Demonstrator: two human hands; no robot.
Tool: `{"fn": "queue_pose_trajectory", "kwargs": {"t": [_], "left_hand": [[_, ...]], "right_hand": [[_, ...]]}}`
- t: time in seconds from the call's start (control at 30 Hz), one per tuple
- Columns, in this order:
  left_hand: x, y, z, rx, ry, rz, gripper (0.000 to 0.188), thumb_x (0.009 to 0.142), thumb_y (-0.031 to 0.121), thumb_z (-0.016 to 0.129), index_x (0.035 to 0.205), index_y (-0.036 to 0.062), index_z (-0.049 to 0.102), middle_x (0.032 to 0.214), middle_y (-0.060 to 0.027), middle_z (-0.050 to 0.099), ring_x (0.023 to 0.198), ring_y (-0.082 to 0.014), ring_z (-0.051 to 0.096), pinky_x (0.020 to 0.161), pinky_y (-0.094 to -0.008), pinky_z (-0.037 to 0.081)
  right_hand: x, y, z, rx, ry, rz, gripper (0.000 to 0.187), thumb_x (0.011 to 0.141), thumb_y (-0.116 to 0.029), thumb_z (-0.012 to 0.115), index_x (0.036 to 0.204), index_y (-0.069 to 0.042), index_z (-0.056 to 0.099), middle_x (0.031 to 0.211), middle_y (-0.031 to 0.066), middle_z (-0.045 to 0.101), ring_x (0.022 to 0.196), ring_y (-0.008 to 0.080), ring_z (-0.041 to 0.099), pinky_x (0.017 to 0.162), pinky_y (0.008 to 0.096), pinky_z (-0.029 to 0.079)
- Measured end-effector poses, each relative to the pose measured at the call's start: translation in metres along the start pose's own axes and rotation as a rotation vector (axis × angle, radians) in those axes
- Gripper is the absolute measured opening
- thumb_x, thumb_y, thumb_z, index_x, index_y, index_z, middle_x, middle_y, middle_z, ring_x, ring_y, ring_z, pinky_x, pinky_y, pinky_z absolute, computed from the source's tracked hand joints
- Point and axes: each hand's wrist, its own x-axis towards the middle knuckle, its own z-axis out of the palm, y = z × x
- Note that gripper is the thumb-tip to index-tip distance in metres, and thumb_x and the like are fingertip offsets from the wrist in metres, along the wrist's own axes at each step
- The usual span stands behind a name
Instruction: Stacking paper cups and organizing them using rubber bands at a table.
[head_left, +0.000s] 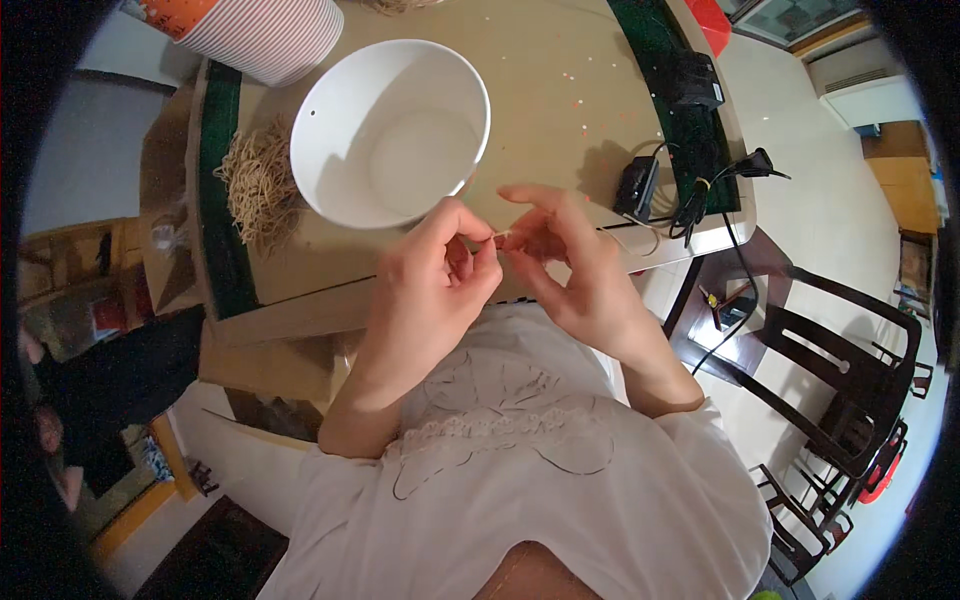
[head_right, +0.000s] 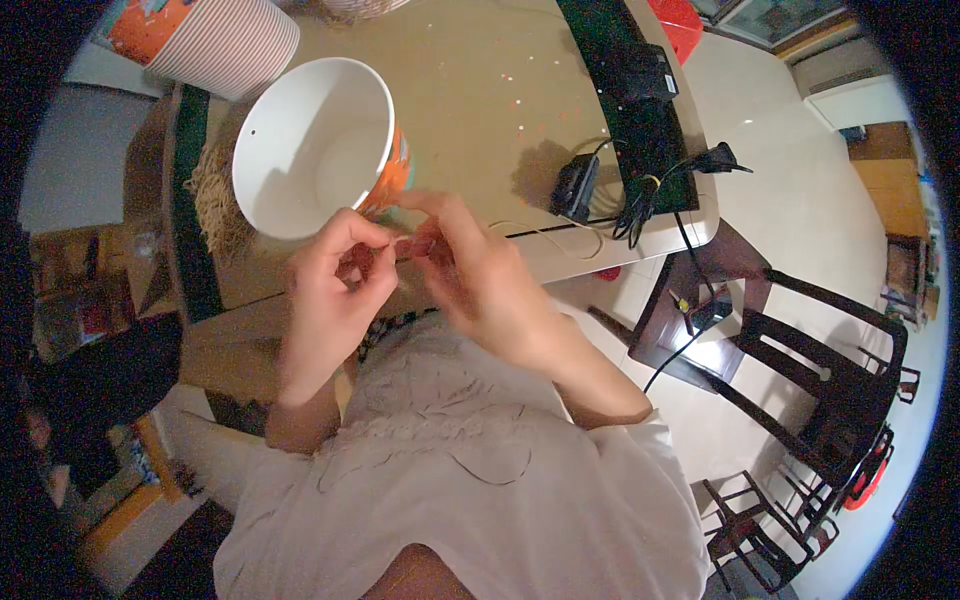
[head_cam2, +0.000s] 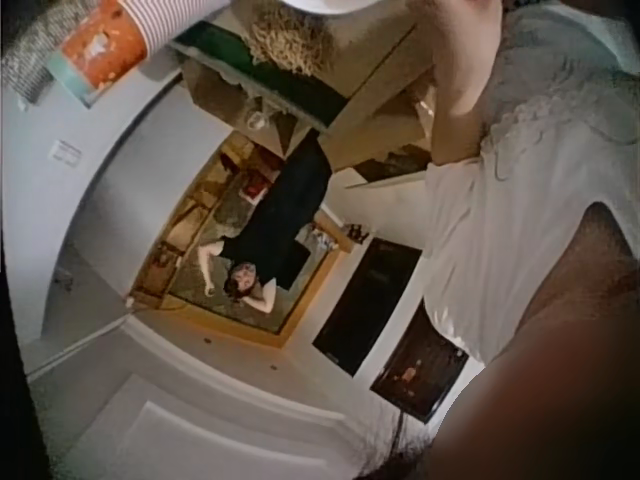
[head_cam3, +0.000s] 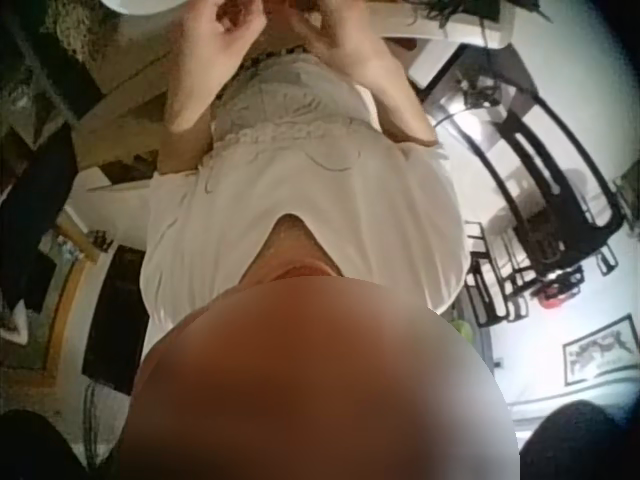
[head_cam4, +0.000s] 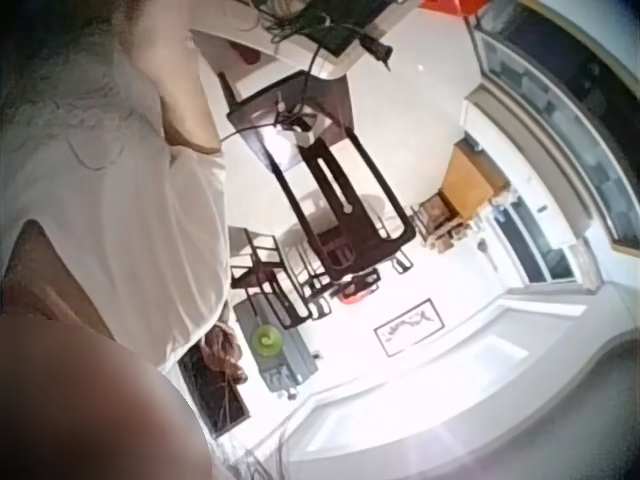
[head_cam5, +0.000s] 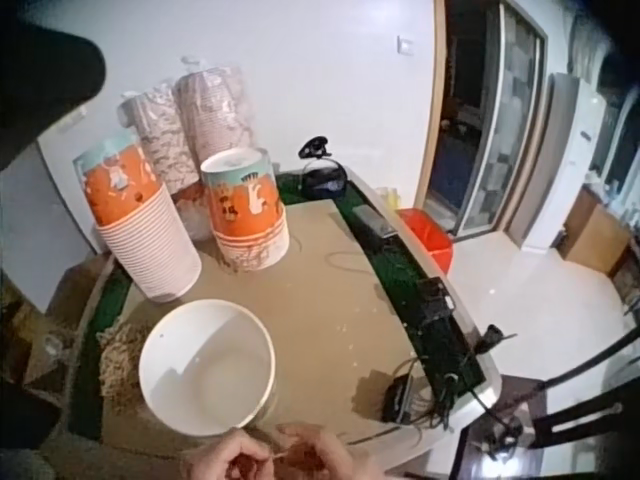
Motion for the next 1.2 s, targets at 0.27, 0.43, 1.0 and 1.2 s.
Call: {"fn": "queue_pose_trajectory", "kwargs": {"t": [0.27, 0.43, 1.0, 1.2], "left_hand": [[-0.003, 0.001, -0.006, -0.029, -0.045, 0.010, 0.009, 0.081, -0.006, 0.059, 0.087, -0.0004, 0.055, 0.071, -0.0034, 0.058, 0.061, -0.0063, 0.055, 0.055, -0.0220, 0.045], [-0.004, 0.010, -0.010, -0.186, 0.033, -0.114, 0.006, 0.092, 0.004, 0.054, 0.092, -0.0023, 0.056, 0.073, -0.0042, 0.060, 0.064, -0.0070, 0.057, 0.059, -0.0219, 0.046], [0.000, 0.012, -0.001, -0.067, -0.010, 0.010, 0.004, 0.094, 0.004, 0.052, 0.091, 0.0005, 0.050, 0.075, 0.0002, 0.047, 0.064, -0.0041, 0.042, 0.057, -0.0179, 0.036], [0.048, 0.016, -0.026, 0.394, 0.094, 0.206, 0.015, 0.083, -0.002, 0.058, 0.097, 0.0016, 0.063, 0.089, -0.0089, 0.062, 0.072, -0.0185, 0.059, 0.059, -0.0264, 0.046]], "right_hand": [[-0.003, 0.005, -0.006, 0.047, -0.076, 0.041, 0.010, 0.084, -0.001, 0.062, 0.095, 0.000, 0.062, 0.080, 0.0096, 0.063, 0.063, 0.0155, 0.061, 0.056, 0.0255, 0.048], [-0.006, 0.004, -0.009, 0.104, 0.013, 0.077, 0.011, 0.083, -0.002, 0.065, 0.094, 0.000, 0.065, 0.084, 0.0079, 0.066, 0.063, 0.0101, 0.060, 0.052, 0.0224, 0.046], [0.001, 0.013, 0.010, 0.280, 0.146, 0.173, 0.006, 0.083, -0.002, 0.067, 0.089, -0.002, 0.066, 0.066, -0.0087, 0.050, 0.056, -0.0009, 0.031, 0.049, 0.0157, 0.024], [0.031, 0.052, 0.032, 0.267, 0.354, 0.005, 0.007, 0.081, -0.003, 0.067, 0.084, -0.003, 0.061, 0.077, -0.0014, 0.055, 0.067, 0.0049, 0.053, 0.055, 0.0197, 0.044]]}}
